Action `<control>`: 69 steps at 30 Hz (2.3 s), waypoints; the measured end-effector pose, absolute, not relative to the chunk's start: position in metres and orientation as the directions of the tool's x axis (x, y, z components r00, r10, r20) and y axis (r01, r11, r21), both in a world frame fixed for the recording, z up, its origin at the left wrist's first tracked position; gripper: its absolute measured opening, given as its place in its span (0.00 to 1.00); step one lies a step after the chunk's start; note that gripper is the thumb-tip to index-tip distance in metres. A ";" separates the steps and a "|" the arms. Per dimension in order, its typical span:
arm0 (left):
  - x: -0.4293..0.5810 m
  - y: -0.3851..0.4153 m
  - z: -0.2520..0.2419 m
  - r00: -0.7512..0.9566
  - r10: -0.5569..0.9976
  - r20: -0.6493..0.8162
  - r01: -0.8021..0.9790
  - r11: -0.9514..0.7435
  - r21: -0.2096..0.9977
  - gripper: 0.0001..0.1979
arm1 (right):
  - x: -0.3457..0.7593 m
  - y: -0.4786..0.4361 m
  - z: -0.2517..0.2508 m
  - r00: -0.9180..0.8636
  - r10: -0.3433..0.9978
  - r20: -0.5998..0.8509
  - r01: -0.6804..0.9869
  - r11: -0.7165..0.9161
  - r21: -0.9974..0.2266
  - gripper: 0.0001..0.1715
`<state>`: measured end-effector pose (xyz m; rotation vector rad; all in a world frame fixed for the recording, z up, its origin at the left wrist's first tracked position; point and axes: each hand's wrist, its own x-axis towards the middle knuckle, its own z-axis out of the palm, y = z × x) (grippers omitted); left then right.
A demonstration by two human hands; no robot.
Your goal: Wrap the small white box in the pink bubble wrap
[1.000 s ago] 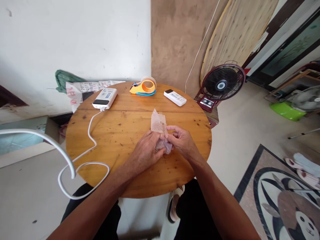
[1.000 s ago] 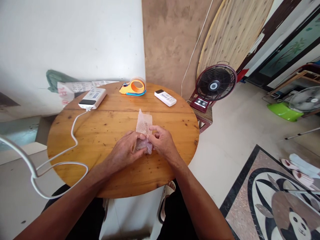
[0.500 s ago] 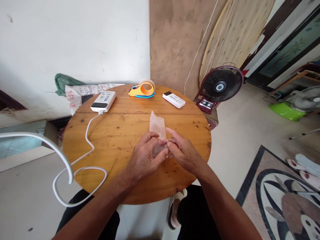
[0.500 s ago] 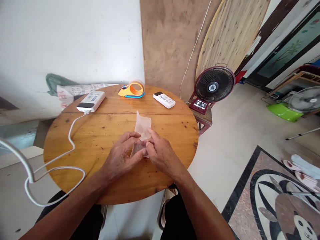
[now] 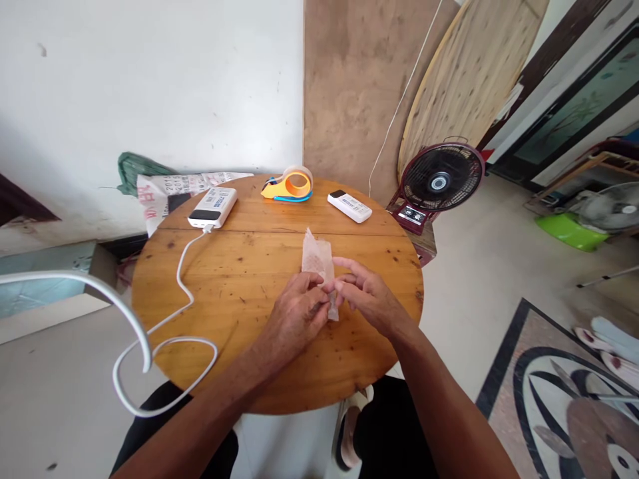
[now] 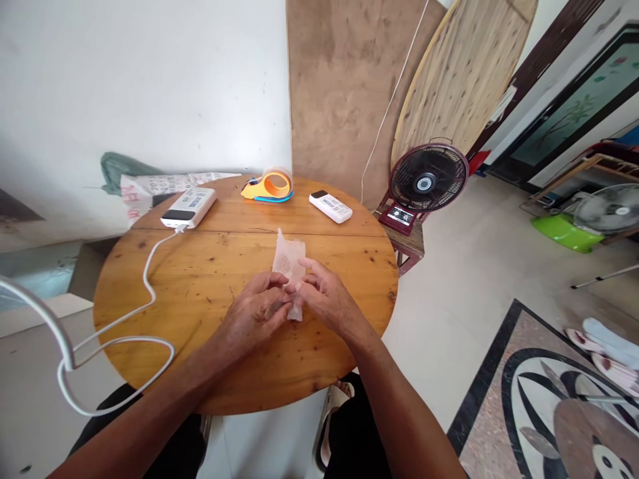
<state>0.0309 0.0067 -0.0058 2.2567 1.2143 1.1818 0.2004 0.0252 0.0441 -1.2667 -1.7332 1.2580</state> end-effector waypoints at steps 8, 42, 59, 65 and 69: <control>0.031 0.009 -0.007 0.286 0.777 0.561 0.573 -0.608 0.549 0.08 | 0.195 0.053 0.019 -0.479 0.812 0.333 0.735 0.578 -0.354 0.14; 0.026 0.012 -0.010 0.386 0.801 0.457 0.563 -0.597 0.571 0.05 | 0.197 0.067 0.018 -0.278 0.886 0.371 0.697 0.452 -0.557 0.09; 0.026 0.010 -0.007 0.414 0.769 0.486 0.577 -0.635 0.513 0.05 | 0.195 0.076 -0.006 -0.344 0.900 0.269 0.724 0.437 -0.534 0.11; 0.027 0.011 -0.007 0.375 0.795 0.478 0.581 -0.603 0.547 0.04 | 0.203 0.079 -0.001 -0.212 0.916 0.340 0.548 0.399 -0.735 0.11; 0.028 0.009 -0.005 0.373 0.799 0.472 0.576 -0.598 0.558 0.05 | 0.210 0.101 0.015 -0.167 0.958 0.232 0.495 0.285 -0.821 0.19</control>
